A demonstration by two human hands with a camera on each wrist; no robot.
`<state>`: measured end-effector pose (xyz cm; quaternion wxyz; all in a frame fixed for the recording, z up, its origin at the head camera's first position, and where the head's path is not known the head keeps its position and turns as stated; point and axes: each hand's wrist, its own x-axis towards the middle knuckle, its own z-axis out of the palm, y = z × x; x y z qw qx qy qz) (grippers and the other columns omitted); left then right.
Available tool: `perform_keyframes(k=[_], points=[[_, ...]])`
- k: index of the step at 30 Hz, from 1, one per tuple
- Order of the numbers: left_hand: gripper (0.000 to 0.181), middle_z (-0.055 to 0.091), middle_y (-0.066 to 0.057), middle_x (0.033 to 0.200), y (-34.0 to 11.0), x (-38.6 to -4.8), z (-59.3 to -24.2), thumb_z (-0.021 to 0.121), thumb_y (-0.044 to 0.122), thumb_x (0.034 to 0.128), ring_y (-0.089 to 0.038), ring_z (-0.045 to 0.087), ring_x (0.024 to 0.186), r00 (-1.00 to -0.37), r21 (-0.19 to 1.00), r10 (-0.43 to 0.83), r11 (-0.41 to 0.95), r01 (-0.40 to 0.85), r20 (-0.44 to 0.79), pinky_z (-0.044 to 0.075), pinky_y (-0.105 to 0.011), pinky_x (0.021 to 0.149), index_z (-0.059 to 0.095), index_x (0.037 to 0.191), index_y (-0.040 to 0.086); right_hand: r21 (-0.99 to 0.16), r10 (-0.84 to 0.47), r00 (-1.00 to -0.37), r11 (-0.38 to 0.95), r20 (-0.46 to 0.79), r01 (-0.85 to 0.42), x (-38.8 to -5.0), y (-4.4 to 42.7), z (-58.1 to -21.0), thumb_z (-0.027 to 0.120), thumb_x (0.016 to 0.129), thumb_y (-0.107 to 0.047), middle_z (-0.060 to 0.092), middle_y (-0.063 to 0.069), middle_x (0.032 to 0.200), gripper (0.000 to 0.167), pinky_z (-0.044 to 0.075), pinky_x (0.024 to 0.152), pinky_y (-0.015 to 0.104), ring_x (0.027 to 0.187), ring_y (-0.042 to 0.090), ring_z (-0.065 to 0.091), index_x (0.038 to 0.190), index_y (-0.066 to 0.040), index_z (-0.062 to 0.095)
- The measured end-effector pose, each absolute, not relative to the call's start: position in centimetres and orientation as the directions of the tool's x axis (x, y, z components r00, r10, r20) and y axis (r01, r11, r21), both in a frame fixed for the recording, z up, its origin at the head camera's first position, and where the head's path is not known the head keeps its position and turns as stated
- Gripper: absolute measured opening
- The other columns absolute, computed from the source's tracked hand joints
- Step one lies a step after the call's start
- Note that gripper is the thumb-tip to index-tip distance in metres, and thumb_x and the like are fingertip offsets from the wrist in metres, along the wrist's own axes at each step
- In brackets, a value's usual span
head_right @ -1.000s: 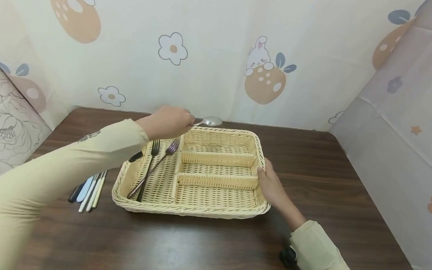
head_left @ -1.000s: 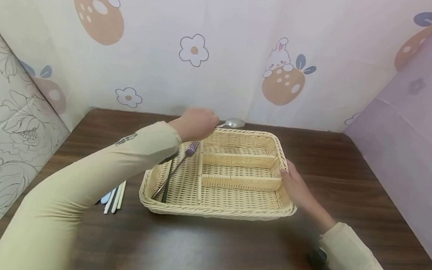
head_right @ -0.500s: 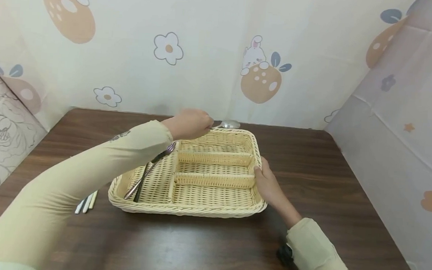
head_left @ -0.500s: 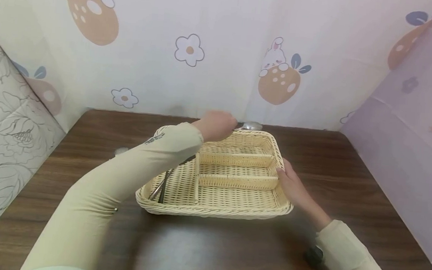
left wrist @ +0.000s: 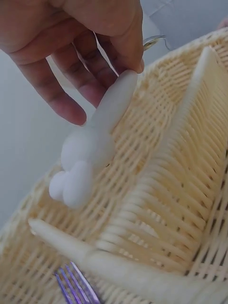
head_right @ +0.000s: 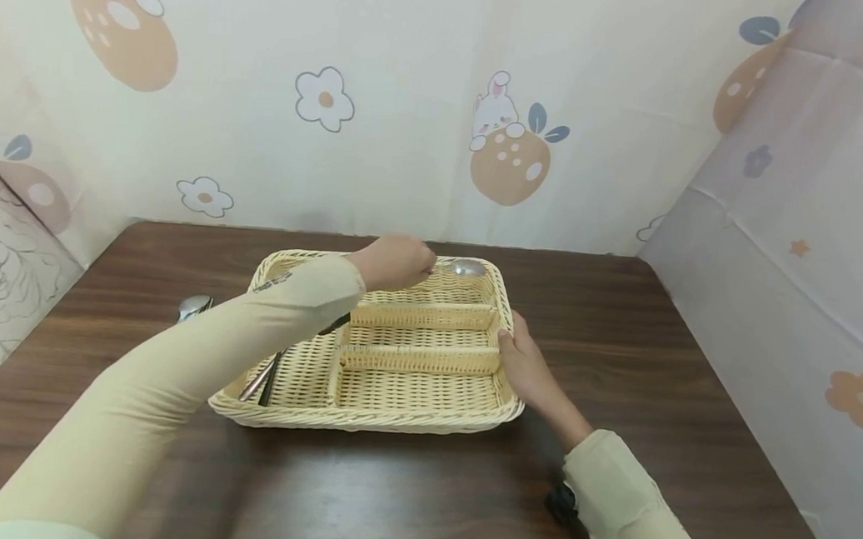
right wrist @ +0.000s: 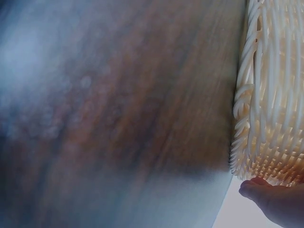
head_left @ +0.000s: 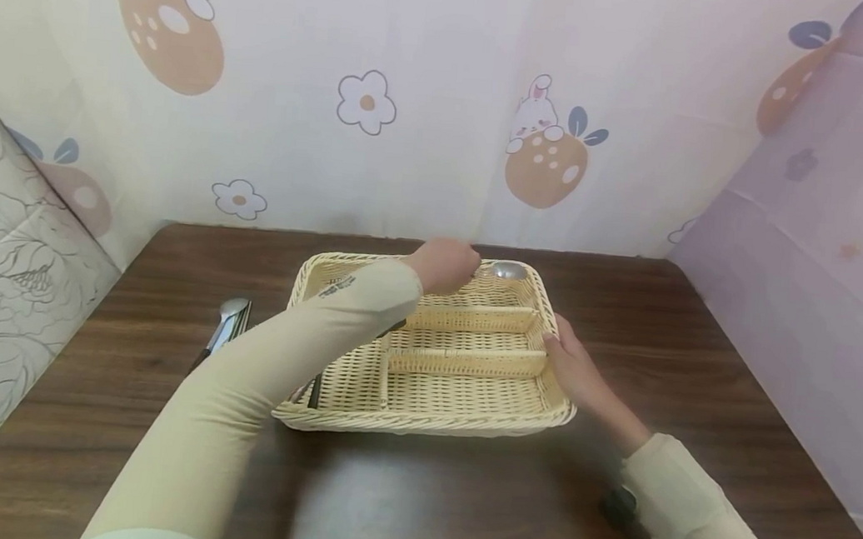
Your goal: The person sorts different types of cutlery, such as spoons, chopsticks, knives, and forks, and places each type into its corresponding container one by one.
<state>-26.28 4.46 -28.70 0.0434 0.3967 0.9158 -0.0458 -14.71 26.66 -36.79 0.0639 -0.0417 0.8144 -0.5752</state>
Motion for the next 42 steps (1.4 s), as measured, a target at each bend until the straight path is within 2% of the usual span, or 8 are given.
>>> perform_keyframes(k=[8,11,16,23,28,35,39,42], points=[[0.021,0.064,-0.001,0.087,5.5,-27.0,-31.0,0.046,0.015,0.1005,-0.011,0.051,0.067,-0.684,-0.038,0.715,0.687,0.726,-0.146,0.052,-0.027,0.068,0.065,0.101,0.009,-0.925,-0.138,-0.99,0.381,-0.041,-0.015,-14.7,26.7,-36.8,0.023,0.105,-0.017,0.033,0.039,0.133,0.051,0.052,0.081,0.045,0.094,0.041,0.06,0.15,0.0,0.004],[0.02,0.064,-0.002,0.091,5.7,-26.7,-31.1,0.045,0.013,0.1006,-0.012,0.051,0.069,-0.685,-0.043,0.707,0.69,0.723,-0.173,0.052,-0.028,0.069,0.064,0.103,0.009,-0.926,-0.139,-0.989,0.376,-0.043,-0.013,-14.8,26.7,-36.9,0.023,0.105,-0.017,0.034,0.038,0.132,0.051,0.051,0.082,0.045,0.093,0.04,0.06,0.15,-0.001,0.005],[0.015,0.064,-0.003,0.097,5.7,-26.4,-31.4,0.049,0.008,0.098,-0.012,0.056,0.08,-0.686,-0.06,0.695,0.692,0.72,-0.215,0.051,-0.027,0.075,0.062,0.106,0.008,-0.929,-0.148,-0.988,0.368,-0.035,-0.022,-14.8,26.5,-37.0,0.023,0.105,-0.016,0.034,0.037,0.133,0.05,0.049,0.086,0.047,0.102,0.043,0.056,0.15,-0.001,0.006],[0.009,0.065,-0.002,0.093,6.3,-27.4,-32.4,0.057,0.008,0.0947,-0.011,0.053,0.074,-0.692,-0.118,0.676,0.688,0.716,-0.253,0.052,-0.027,0.076,0.064,0.1,0.009,-0.923,-0.137,-0.99,0.385,-0.041,-0.015,-15.0,26.3,-37.1,0.023,0.104,-0.014,0.026,0.035,0.142,0.051,0.037,0.098,0.052,0.117,0.044,0.046,0.15,0.0,0.005],[0.01,0.065,-0.001,0.093,6.8,-28.1,-33.1,0.056,0.012,0.0958,-0.012,0.056,0.077,-0.707,-0.136,0.655,0.701,0.7,-0.267,0.053,-0.029,0.076,0.062,0.103,0.01,-0.924,-0.127,-0.99,0.383,-0.054,0.001,-14.9,26.4,-37.0,0.022,0.104,-0.014,0.029,0.035,0.139,0.051,0.044,0.092,0.05,0.11,0.043,0.052,0.149,0.0,0.004],[0.013,0.066,-0.001,0.092,7.1,-28.4,-33.6,0.051,0.008,0.097,-0.011,0.052,0.073,-0.733,-0.153,0.615,0.726,0.67,-0.29,0.054,-0.032,0.075,0.063,0.101,0.01,-0.923,-0.141,-0.988,0.385,-0.059,0.0,-14.7,26.5,-36.7,0.022,0.105,-0.016,0.031,0.037,0.135,0.051,0.05,0.083,0.047,0.099,0.041,0.058,0.15,-0.001,0.002],[0.014,0.067,-0.002,0.091,7.2,-28.4,-33.6,0.052,0.007,0.0966,-0.011,0.054,0.073,-0.738,-0.156,0.602,0.733,0.662,-0.305,0.054,-0.029,0.072,0.065,0.1,0.01,-0.924,-0.145,-0.987,0.383,-0.064,0.004,-14.7,26.4,-36.6,0.022,0.105,-0.017,0.03,0.036,0.136,0.052,0.05,0.083,0.048,0.099,0.042,0.058,0.15,-0.002,0.001],[0.014,0.066,-0.002,0.091,7.1,-28.4,-33.5,0.053,0.006,0.096,-0.011,0.055,0.074,-0.738,-0.131,0.6,0.741,0.658,-0.308,0.053,-0.028,0.072,0.065,0.103,0.009,-0.917,-0.145,-0.988,0.398,-0.058,-0.004,-14.7,26.4,-36.7,0.021,0.105,-0.017,0.029,0.036,0.138,0.052,0.047,0.088,0.048,0.105,0.041,0.055,0.15,-0.002,0.001]])
